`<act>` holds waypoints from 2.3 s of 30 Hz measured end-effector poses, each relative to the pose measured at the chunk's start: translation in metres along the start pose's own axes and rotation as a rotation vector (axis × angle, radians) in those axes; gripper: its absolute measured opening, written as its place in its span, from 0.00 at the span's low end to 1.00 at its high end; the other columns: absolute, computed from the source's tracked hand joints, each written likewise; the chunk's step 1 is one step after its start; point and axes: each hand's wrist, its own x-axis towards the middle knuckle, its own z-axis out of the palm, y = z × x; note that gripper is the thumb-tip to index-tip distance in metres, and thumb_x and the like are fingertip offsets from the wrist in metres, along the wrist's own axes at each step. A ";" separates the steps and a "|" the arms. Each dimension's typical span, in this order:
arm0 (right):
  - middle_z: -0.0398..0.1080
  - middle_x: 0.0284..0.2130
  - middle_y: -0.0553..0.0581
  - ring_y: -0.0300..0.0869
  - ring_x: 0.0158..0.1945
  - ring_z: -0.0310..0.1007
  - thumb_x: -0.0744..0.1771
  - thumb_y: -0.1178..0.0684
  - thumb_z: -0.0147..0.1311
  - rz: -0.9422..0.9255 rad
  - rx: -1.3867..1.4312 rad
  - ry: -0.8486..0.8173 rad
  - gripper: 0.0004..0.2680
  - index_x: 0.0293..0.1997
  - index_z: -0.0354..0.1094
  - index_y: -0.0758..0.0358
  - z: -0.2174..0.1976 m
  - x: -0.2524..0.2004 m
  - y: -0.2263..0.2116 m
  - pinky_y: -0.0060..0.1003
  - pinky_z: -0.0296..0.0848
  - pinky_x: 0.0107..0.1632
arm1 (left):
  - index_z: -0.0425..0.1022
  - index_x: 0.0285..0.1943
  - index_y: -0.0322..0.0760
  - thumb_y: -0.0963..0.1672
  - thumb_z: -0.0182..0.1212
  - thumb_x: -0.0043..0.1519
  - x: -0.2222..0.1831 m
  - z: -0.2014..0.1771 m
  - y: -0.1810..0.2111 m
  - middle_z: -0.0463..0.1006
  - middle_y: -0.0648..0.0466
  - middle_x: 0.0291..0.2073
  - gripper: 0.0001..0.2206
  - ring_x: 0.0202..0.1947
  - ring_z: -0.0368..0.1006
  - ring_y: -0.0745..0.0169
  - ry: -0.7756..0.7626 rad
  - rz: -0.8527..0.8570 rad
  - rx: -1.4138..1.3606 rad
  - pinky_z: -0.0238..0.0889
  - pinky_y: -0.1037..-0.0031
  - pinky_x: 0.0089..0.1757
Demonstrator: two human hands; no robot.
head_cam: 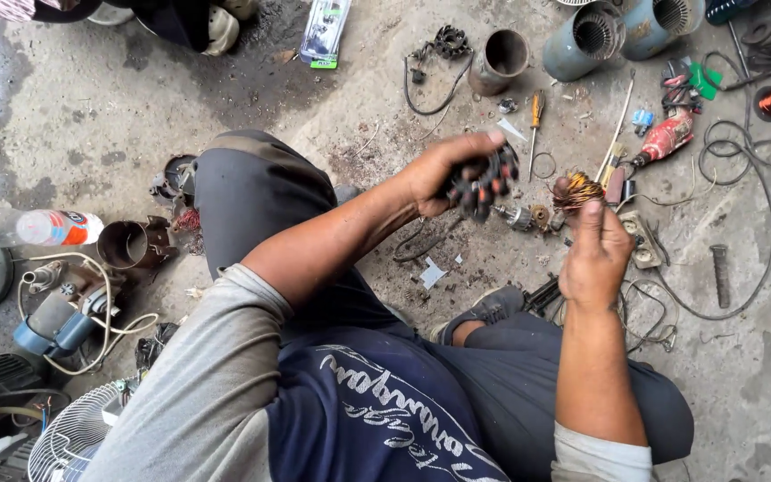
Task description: Disassembling an electric motor stator to remove copper windings for repair or recycling
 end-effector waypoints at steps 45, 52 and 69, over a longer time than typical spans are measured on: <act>0.62 0.59 0.75 0.66 0.62 0.60 0.72 0.37 0.22 0.074 -0.594 -0.455 0.25 0.71 0.50 0.67 -0.001 -0.010 0.084 0.66 0.59 0.61 | 0.67 0.44 0.35 0.48 0.59 0.65 -0.016 0.000 0.029 0.77 0.50 0.30 0.12 0.21 0.71 0.63 0.201 0.104 0.108 0.65 0.74 0.23; 0.65 0.61 0.76 0.57 0.67 0.61 0.74 0.39 0.42 0.171 -0.078 -0.142 0.23 0.65 0.62 0.76 -0.013 0.007 0.013 0.58 0.55 0.70 | 0.76 0.36 0.30 0.46 0.72 0.56 -0.023 0.002 -0.006 0.66 0.52 0.21 0.13 0.19 0.73 0.62 0.026 0.040 0.614 0.72 0.71 0.18; 0.73 0.38 0.66 0.49 0.45 0.77 0.72 0.50 0.44 0.059 0.625 -0.412 0.10 0.47 0.72 0.62 -0.064 0.016 0.049 0.49 0.78 0.54 | 0.74 0.38 0.29 0.48 0.72 0.61 -0.019 0.007 0.006 0.74 0.41 0.19 0.16 0.16 0.78 0.51 0.100 -0.007 0.666 0.74 0.71 0.17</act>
